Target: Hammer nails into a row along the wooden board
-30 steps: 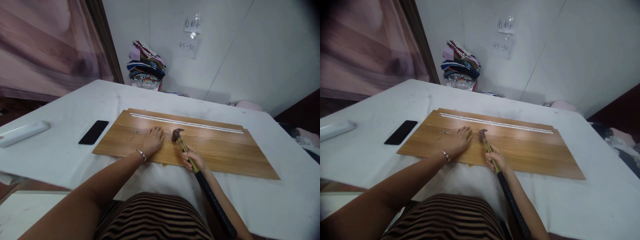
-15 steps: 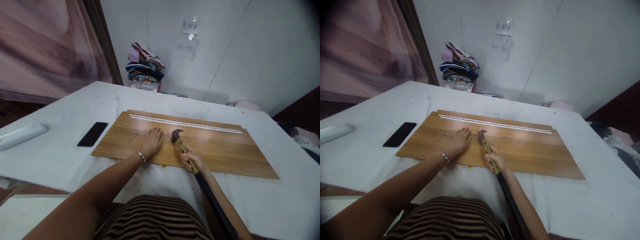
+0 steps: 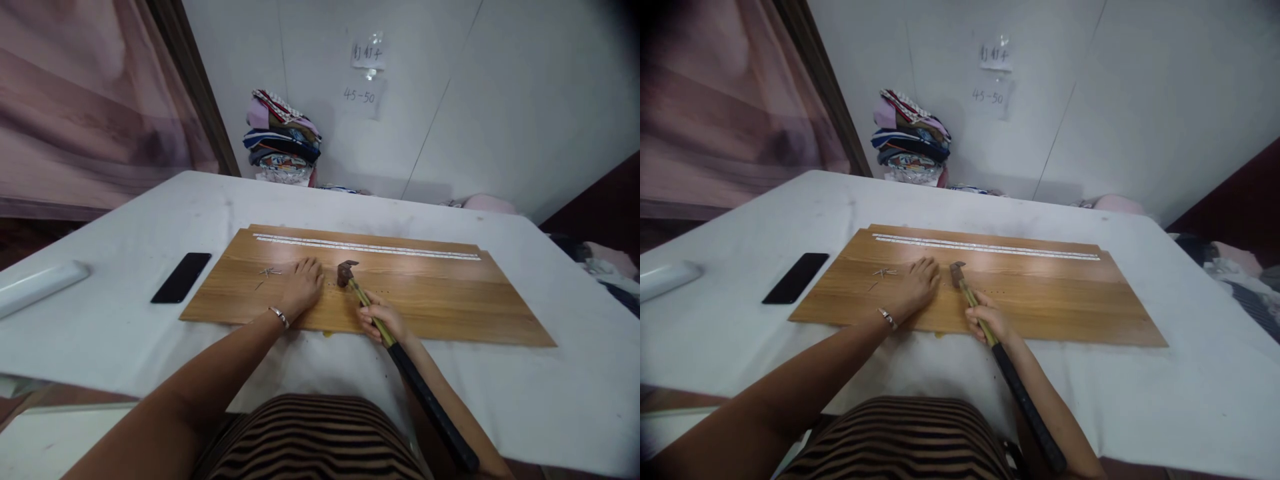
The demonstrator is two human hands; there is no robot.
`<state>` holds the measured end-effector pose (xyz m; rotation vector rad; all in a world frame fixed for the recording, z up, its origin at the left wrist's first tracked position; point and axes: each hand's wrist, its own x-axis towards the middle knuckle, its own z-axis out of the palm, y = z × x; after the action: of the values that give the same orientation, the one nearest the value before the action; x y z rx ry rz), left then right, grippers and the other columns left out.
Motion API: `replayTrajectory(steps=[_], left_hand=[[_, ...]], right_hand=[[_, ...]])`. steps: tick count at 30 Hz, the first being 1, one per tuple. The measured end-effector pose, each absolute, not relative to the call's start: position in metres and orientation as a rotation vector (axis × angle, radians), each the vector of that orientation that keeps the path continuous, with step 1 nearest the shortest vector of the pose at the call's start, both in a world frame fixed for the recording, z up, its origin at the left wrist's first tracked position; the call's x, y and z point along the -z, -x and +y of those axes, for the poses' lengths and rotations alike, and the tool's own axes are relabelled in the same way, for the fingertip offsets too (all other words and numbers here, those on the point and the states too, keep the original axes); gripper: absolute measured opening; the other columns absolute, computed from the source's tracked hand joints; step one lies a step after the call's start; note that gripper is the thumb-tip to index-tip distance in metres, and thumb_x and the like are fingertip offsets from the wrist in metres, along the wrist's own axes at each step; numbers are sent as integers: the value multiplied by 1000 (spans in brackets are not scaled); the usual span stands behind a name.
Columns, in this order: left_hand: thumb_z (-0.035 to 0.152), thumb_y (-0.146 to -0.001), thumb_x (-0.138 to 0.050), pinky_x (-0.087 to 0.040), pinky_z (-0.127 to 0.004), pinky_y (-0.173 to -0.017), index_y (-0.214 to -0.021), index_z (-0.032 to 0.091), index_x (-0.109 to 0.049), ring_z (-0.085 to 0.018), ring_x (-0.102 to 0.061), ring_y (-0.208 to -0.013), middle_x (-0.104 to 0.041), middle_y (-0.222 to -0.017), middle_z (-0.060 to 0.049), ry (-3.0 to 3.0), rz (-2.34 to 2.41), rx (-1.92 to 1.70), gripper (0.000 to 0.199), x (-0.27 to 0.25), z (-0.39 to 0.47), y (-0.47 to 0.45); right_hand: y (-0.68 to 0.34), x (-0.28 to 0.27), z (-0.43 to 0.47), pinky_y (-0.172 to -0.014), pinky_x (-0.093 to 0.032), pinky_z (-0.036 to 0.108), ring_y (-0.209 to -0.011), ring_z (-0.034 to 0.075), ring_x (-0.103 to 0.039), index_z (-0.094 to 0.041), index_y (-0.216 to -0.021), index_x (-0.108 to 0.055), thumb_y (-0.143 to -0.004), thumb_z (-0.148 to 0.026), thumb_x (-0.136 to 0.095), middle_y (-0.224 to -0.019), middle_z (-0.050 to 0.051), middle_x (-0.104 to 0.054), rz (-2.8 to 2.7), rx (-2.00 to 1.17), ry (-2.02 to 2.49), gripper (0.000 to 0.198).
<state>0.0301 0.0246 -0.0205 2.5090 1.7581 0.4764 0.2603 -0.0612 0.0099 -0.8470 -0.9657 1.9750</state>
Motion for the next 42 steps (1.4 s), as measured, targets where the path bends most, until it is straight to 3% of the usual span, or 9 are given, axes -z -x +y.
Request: replayTrajectory(steps=[9, 15, 19, 25, 29, 31, 34, 38, 42], left_hand=[[24, -101, -48, -36, -52, -122, -125, 15, -68, -32, -50, -143, -61, -149, -18, -2440, 1708, -582, 32, 25, 29, -28], [23, -96, -51, -44, -46, -117, -118, 17, -72, -28, -62, -130, -71, -135, -14, -2039, 1622, -842, 30, 16, 34, -20], [35, -100, -48, -45, -46, -116, -129, 15, -69, -27, -63, -129, -70, -138, -14, -1701, 1534, -1074, 41, 13, 25, -20], [65, -97, -52, -54, -44, -101, -114, 18, -73, -27, -71, -110, -76, -120, -13, -1500, 1056, -953, 55, -15, 13, -61], [79, -88, -55, -56, -34, -79, -101, 16, -71, -21, -70, -83, -73, -85, -7, -1261, 814, -772, 66, -54, 26, -85], [78, -85, -63, -55, -32, -72, -96, 16, -71, -20, -68, -75, -70, -75, -4, -1208, 782, -774, 63, -75, 32, -86], [68, -85, -69, -53, -31, -64, -96, 15, -72, -21, -67, -71, -72, -73, -5, -1185, 807, -840, 54, -98, 36, -73], [64, -88, -68, -48, -27, -49, -93, 16, -70, -19, -64, -58, -67, -64, -3, -1097, 903, -804, 48, -111, 31, -43], [67, -88, -68, -42, -22, -42, -82, 18, -61, -12, -52, -44, -55, -55, 4, -986, 964, -842, 50, -121, 26, -9]], right_hand=[[-264, -6, -57, -28, -26, 17, -31, 5, -34, -26, -123, -51, -77, -32, -73, -59, -14, -51, -974, -1922, 804, 52], [-267, -2, -52, -30, -27, 17, -32, 5, -33, -27, -119, -50, -77, -34, -73, -60, -14, -50, -964, -1834, 793, 48], [-269, -16, -48, -31, -29, 17, -34, 5, -34, -27, -105, -48, -78, -36, -75, -62, -13, -51, -954, -1751, 781, 39], [-253, -56, -27, -36, -35, 18, -41, 6, -41, -26, -94, -46, -80, -45, -78, -65, -10, -55, -1027, -1546, 878, 39], [-220, -71, -3, -47, -46, 22, -56, 12, -56, -27, -106, -53, -82, -58, -76, -71, -6, -61, -1008, -1369, 944, 45], [-200, -73, 9, -60, -54, 28, -79, 18, -66, -29, -120, -55, -89, -66, -65, -85, -1, -67, -1027, -1240, 977, 50], [-170, -72, 17, -88, -58, 40, -115, 26, -64, -27, -138, -52, -96, -67, -52, -112, 7, -69, -1145, -1005, 1045, 58], [-141, -60, 4, -95, -56, 47, -116, 31, -66, -27, -157, -42, -96, -62, -59, -123, 13, -69, -1400, -926, 1153, 72], [-144, -41, -17, -89, -57, 42, -110, 30, -68, -31, -156, -46, -93, -54, -70, -122, 9, -73, -1885, -920, 991, 71]])
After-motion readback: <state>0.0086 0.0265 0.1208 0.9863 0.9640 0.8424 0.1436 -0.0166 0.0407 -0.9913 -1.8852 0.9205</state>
